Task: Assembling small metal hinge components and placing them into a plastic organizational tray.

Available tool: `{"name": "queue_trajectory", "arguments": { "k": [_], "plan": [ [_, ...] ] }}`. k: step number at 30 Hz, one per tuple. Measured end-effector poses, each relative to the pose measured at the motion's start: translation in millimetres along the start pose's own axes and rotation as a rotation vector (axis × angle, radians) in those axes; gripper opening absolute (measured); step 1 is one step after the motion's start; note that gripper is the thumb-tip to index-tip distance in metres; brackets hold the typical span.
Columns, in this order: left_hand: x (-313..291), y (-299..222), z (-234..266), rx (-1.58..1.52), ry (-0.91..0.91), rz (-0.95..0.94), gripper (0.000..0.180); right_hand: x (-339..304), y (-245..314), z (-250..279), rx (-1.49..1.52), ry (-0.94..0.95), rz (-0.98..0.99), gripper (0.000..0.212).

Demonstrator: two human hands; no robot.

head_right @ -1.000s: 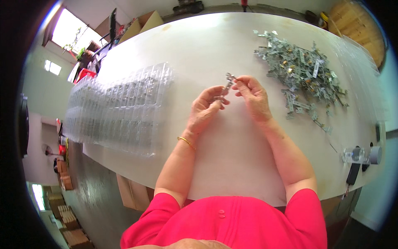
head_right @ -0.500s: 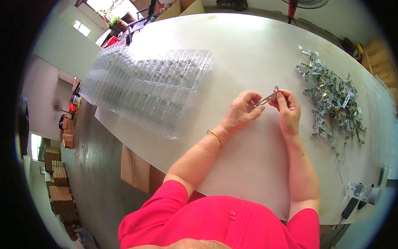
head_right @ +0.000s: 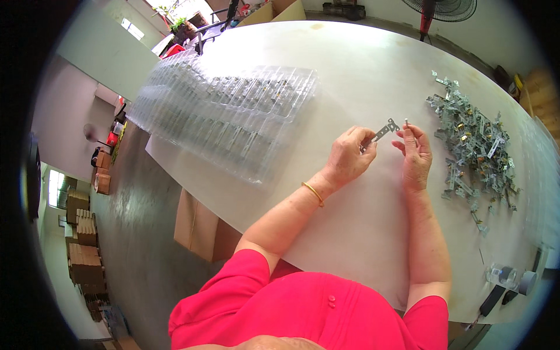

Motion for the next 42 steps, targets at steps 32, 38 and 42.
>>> {"name": "queue_trajectory", "arguments": {
  "k": [32,38,42],
  "plan": [
    [-65.7,-4.0,203.6,0.639,-0.173,0.423,0.012,4.1,-10.8,5.3,-0.181,0.051,-0.017,0.015],
    [-63.3,-0.4,198.2,0.757,-0.060,0.447,0.015,5.8,-14.7,6.6,-0.171,0.064,-0.024,0.015],
    [-64.9,4.4,196.6,0.784,-0.033,0.434,0.016,4.1,-13.0,5.6,-0.177,0.060,-0.028,0.015]
  ]
}}
Point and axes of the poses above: each hand's wrist, its own x-axis towards the middle knuckle, its own z-axis out of the back of the hand, y = z × x, the point moved 8 cm from there along x, towards the middle knuckle, and after that the axes turned 6 degrees about -z, right-handed, at the moved point
